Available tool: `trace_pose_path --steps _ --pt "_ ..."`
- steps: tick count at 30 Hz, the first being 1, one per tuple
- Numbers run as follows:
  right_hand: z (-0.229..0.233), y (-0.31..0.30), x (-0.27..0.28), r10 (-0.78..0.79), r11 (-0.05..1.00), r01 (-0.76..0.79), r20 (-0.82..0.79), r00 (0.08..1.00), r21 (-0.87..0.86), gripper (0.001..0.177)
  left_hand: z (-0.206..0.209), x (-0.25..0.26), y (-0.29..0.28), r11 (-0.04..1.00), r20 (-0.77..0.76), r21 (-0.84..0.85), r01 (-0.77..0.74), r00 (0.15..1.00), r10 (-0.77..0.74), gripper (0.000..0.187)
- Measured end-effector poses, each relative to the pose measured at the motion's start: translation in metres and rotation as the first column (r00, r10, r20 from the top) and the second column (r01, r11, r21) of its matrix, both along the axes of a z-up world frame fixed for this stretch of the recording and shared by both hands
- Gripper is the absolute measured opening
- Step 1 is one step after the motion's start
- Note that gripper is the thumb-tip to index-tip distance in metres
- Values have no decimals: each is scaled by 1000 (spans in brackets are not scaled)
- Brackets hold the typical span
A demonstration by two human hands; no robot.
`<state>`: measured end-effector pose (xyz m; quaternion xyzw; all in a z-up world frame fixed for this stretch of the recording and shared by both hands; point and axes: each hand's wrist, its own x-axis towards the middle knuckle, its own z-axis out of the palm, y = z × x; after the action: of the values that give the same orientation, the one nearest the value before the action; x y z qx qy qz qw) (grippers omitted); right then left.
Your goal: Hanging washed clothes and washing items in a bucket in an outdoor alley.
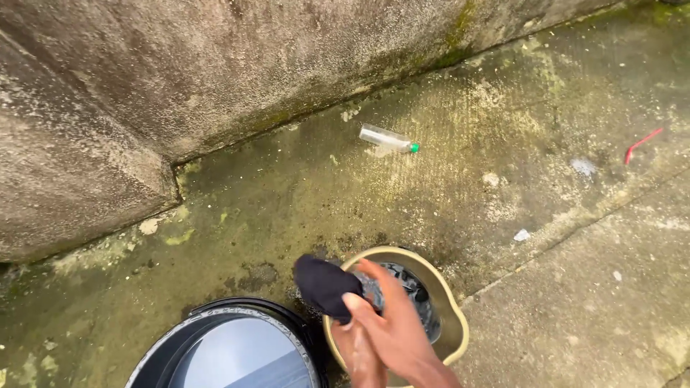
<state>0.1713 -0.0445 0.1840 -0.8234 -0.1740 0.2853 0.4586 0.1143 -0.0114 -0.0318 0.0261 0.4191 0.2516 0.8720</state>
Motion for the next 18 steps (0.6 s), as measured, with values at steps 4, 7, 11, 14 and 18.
trace_pose_path --steps 4,7,11,14,18 --pt "-76 -41 -39 -164 909 258 -290 943 327 69 112 4 7 891 -393 427 154 919 29 31" --pt "-124 -45 -55 -159 823 397 -506 848 407 68 137 9 6 916 -468 386 111 879 90 29" --pt "-93 -29 -47 -270 683 646 -704 657 341 51 139 5 -5 906 -442 386 171 897 19 34" --pt "-67 -21 -32 -343 597 754 -762 549 274 36 153 2 -10 904 -367 403 141 930 18 38" --pt "-58 -11 -16 -419 524 838 -811 408 151 26 144 -2 -19 852 -485 467 239 875 21 44"
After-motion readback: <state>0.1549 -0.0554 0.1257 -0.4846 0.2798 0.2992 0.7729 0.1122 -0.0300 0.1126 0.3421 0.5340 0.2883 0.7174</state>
